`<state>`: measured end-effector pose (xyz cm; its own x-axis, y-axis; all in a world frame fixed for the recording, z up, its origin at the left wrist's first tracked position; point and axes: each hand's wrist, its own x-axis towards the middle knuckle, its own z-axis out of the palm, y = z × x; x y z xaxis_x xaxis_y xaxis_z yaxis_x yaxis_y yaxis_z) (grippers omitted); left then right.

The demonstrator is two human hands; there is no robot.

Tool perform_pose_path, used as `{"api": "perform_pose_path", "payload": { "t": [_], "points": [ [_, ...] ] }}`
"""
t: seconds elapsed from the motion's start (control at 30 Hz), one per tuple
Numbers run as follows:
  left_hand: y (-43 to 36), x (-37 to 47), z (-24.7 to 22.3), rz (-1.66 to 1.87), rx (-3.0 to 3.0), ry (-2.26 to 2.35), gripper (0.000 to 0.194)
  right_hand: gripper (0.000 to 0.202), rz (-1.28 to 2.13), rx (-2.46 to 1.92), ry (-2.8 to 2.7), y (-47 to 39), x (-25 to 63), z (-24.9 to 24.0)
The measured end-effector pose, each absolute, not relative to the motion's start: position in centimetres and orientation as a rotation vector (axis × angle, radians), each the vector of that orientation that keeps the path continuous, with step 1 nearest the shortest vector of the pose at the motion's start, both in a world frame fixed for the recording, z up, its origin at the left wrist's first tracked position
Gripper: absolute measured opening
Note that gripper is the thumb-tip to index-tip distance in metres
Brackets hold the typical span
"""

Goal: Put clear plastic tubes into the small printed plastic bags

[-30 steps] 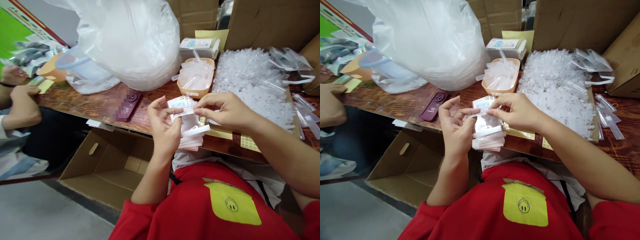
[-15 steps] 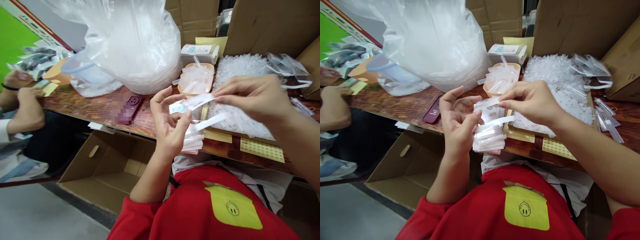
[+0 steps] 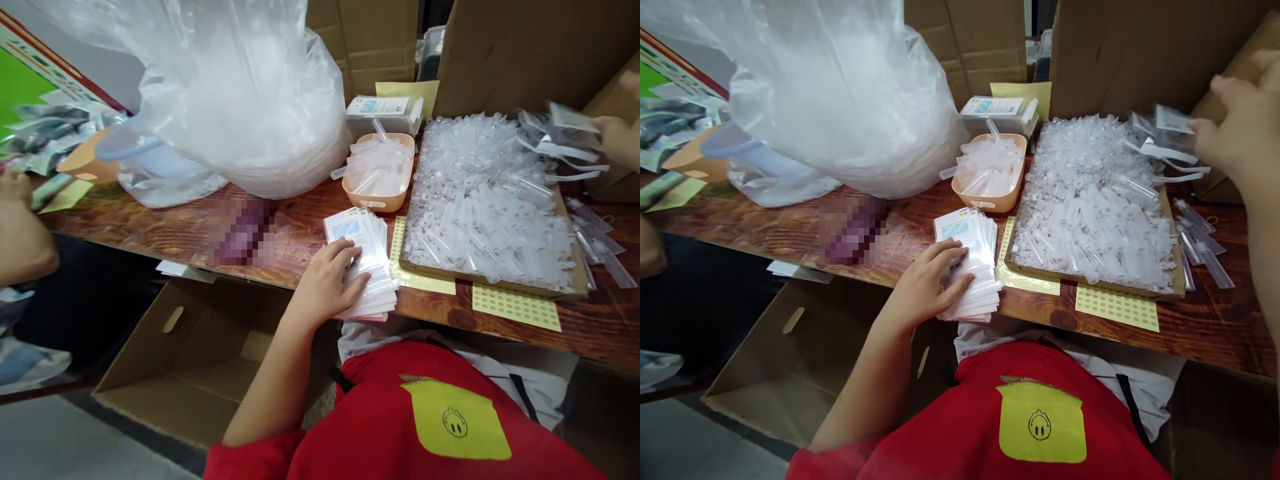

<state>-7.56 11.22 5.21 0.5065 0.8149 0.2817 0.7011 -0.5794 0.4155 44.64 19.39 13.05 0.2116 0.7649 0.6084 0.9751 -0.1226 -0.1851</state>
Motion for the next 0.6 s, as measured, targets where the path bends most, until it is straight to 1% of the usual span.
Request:
{"api": "perform_pose_path", "payload": {
  "t": [0.03,0.07,0.13,0.17,0.2,0.23,0.3,0.37,0.47,0.53,0.6],
  "points": [
    [11.3,-7.7,5.4,0.647,2.494,1.284,0.036,0.080,-0.506,-1.867,-1.770,18.8,43.2,12.9],
    [11.5,-7.8,5.6,0.625,2.493,1.280,0.035,0.071,-0.469,-1.733,-1.981,18.2,41.7,12.5],
    [11.8,-8.0,6.2,0.565,2.512,1.273,0.034,0.046,-0.328,-1.384,-2.396,16.7,38.8,11.1],
    [12.0,-8.1,6.5,0.525,2.528,1.271,0.035,0.036,-0.269,-1.220,-2.534,16.0,37.7,10.1],
    [12.1,-8.1,6.8,0.485,2.546,1.269,0.037,0.034,-0.251,-1.105,-2.628,15.4,36.8,9.1],
    [12.3,-8.1,7.0,0.448,2.563,1.267,0.038,0.036,-0.261,-1.048,-2.686,14.8,36.2,8.1],
    [12.4,-8.1,7.4,0.386,2.590,1.264,0.042,0.038,-0.296,-1.061,-2.736,14.2,35.5,6.7],
    [12.4,-8.0,7.6,0.349,2.607,1.275,0.043,0.033,-0.215,-1.128,-2.718,14.3,35.3,6.4],
    [12.1,-7.8,7.7,0.302,2.628,1.319,0.045,0.031,-0.060,-1.058,-2.598,15.5,34.5,8.0],
    [11.9,-7.5,8.0,0.235,2.629,1.356,0.047,0.032,-0.111,-1.006,-2.494,16.7,32.9,9.8],
    [11.7,-7.2,8.4,0.149,2.612,1.382,0.050,0.035,-0.260,-1.049,-2.424,18.2,30.2,11.5]
  ]
}}
